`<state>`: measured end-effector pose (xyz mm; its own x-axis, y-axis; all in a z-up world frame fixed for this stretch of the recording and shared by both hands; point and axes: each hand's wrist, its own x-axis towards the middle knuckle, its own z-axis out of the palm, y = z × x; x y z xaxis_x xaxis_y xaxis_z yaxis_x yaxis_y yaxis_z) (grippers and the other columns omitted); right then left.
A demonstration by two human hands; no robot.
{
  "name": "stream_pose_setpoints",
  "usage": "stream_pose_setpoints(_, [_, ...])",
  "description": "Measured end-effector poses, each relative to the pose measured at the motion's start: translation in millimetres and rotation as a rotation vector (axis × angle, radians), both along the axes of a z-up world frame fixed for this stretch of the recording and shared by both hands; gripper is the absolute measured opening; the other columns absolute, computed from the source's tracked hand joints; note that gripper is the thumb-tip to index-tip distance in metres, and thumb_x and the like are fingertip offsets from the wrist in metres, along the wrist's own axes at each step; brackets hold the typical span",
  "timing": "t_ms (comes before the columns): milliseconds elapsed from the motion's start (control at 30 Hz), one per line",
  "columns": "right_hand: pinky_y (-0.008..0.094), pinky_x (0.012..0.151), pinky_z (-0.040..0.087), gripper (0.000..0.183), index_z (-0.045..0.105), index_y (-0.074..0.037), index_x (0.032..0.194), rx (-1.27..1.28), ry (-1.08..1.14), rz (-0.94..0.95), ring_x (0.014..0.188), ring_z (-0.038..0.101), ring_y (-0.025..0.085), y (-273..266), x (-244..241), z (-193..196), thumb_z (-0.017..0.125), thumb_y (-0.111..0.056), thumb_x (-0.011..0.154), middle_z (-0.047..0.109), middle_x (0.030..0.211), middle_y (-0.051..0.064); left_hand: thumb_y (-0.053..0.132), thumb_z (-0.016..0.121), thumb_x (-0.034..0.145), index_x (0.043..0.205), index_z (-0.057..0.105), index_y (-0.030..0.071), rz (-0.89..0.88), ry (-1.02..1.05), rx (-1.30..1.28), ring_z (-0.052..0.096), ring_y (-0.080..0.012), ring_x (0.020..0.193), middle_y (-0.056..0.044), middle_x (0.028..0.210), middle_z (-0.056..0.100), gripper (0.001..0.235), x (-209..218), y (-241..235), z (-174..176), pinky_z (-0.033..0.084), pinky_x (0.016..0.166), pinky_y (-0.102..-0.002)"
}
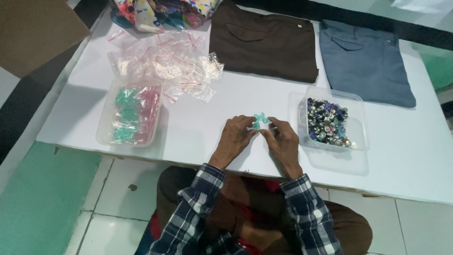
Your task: Packaging small plastic accessories into individual plastic bags
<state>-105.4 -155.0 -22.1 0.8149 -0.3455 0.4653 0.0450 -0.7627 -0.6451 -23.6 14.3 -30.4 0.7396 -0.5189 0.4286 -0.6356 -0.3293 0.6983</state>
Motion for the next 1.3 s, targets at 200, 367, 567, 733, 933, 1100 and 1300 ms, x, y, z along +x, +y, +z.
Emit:
stream_pose_setpoints(200, [0.036,0.073,0.058,0.056,0.069,-0.008,0.132,0.114,0.112,-0.059,0.082,0.068,0.023,7.0,3.0,12.2,0.085,-0.034,0.086,0.069,0.106,0.012,0.022,0.073,0.091,0.123,0.065,0.019,-0.015,0.062,-0.042,0.069,-0.023,0.092,-0.002,0.096,0.069,0.033,0.8,2.5,0.6,0.05,0.086,-0.038])
stream_pose_setpoints(367, [0.043,0.076,0.056,0.046,0.071,-0.019,0.133,-0.111,0.13,-0.014,0.082,0.069,0.026,1.0,6.6,4.9,0.076,-0.043,0.094,0.068,0.108,0.005,0.016,0.076,0.088,0.117,0.068,0.017,0.025,-0.007,-0.01,0.071,-0.0241,0.085,-0.004,0.091,0.07,0.03,3.8,-0.8,3.7,0.054,0.081,-0.038])
stream_pose_setpoints(567, [0.045,0.084,0.055,0.043,0.068,-0.029,0.135,-0.147,0.189,-0.033,0.088,0.069,0.029,0.5,4.9,-1.7,0.07,-0.046,0.096,0.067,0.114,0.003,0.017,0.075,0.088,0.12,0.068,0.019,0.036,-0.012,0.004,0.071,-0.0219,0.088,-0.002,0.094,0.07,0.033,1.0,-1.2,-6.0,0.054,0.084,-0.037])
stream_pose_setpoints(733, [0.046,0.077,0.057,0.045,0.066,-0.023,0.139,-0.264,0.047,-0.04,0.089,0.07,0.031,5.6,2.7,-3.8,0.072,-0.04,0.098,0.066,0.113,0.005,0.016,0.073,0.09,0.123,0.066,0.014,0.022,0.078,-0.218,0.072,-0.0272,0.092,-0.009,0.105,0.072,0.034,-6.0,9.4,6.1,0.057,0.084,-0.042])
stream_pose_setpoints(933, [0.028,0.055,0.057,0.024,0.075,-0.016,0.127,-0.536,-0.27,-0.096,0.066,0.067,0.015,45.8,13.6,-5.2,0.07,-0.024,0.104,0.064,0.101,-0.003,-0.002,0.067,0.088,0.114,0.069,0.003,0.347,-0.254,-0.133,0.071,-0.0389,0.102,-0.021,0.112,0.07,0.026,29.2,68.3,27.8,0.058,0.086,-0.048])
stream_pose_setpoints(1100, [0.034,0.076,0.062,0.037,0.06,-0.016,0.139,-0.416,-0.23,0.206,0.095,0.072,0.022,132.6,97.7,14.8,0.06,-0.017,0.102,0.057,0.127,0.004,-0.011,0.052,0.09,0.134,0.058,-0.004,0.479,-0.237,-0.254,0.059,-0.0515,0.118,-0.032,0.124,0.062,0.044,78.0,86.0,-13.5,0.05,0.102,-0.056])
stream_pose_setpoints(1300, [0.045,0.075,0.063,0.035,0.069,-0.019,0.127,-0.472,-0.006,0.117,0.097,0.071,0.033,135.3,184.7,-31.9,0.061,-0.039,0.1,0.062,0.129,0.006,-0.006,0.044,0.094,0.129,0.058,-0.001,0.493,0.011,-0.396,0.061,-0.0451,0.12,-0.024,0.121,0.065,0.038,83.5,86.7,-13.1,0.049,0.104,-0.049])
